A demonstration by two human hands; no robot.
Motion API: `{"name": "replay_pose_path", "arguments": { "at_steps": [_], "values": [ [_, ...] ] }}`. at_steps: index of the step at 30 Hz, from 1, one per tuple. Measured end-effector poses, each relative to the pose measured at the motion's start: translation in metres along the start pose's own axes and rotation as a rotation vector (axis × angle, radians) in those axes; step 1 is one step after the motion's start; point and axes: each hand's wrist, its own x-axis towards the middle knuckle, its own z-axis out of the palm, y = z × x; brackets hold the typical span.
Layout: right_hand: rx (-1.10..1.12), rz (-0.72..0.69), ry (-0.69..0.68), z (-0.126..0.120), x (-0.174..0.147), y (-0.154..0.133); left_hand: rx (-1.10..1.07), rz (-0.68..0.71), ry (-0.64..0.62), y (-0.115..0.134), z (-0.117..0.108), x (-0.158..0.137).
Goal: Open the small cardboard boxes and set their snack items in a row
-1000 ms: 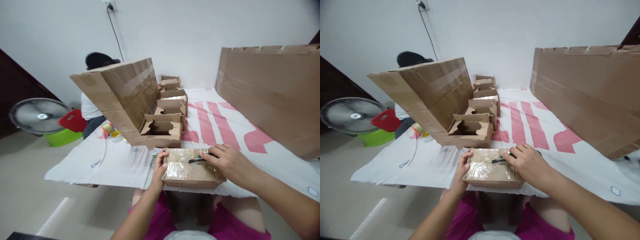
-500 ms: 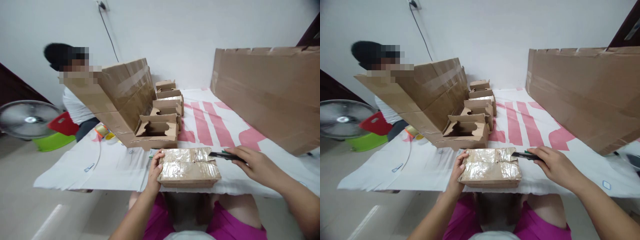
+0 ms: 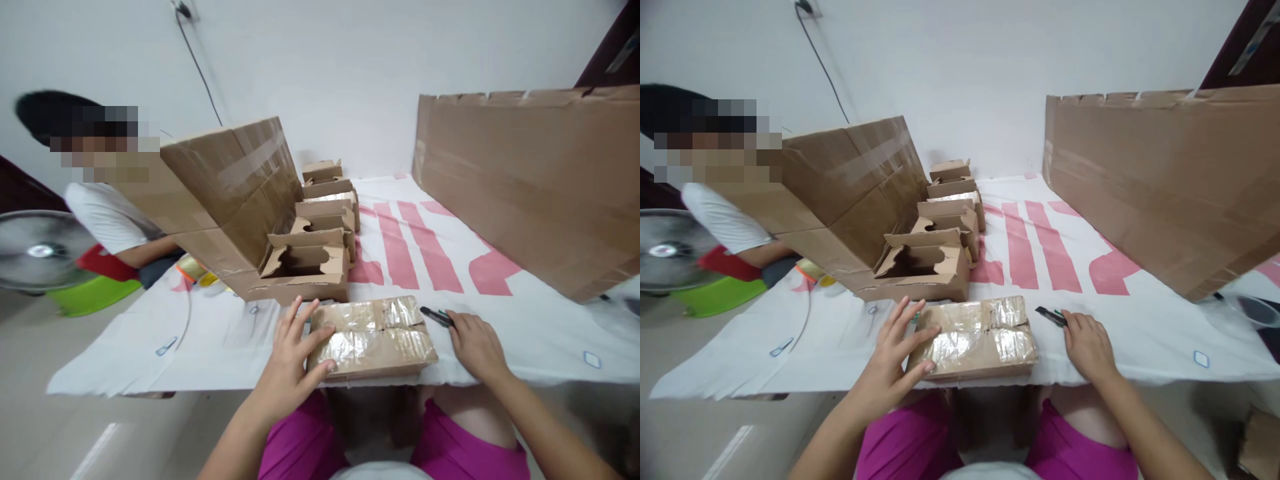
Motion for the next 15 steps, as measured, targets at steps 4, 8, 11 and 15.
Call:
{"name": "replay_pose_path", "arguments": {
  "at_steps": [4,8,11,15],
  "values": [
    [-0.001,-0.006,0.030,-0.001,-0.001,-0.004,-0.084,-0.029,-0.024,0.009,0.004,-0.003],
    [-0.001,-0.005,0.034,-0.001,-0.001,-0.002,-0.164,-0.035,-0.013,0.017,0.000,-0.004],
    [-0.014,-0.006,0.029,-0.001,-0.002,-0.001,-0.166,0.010,0.077,0.023,-0.001,-0.004],
    [-0.029,-0.014,0.024,-0.001,-0.002,-0.001,-0.321,0.073,0.134,0.027,0.008,-0.009]
  ]
}}
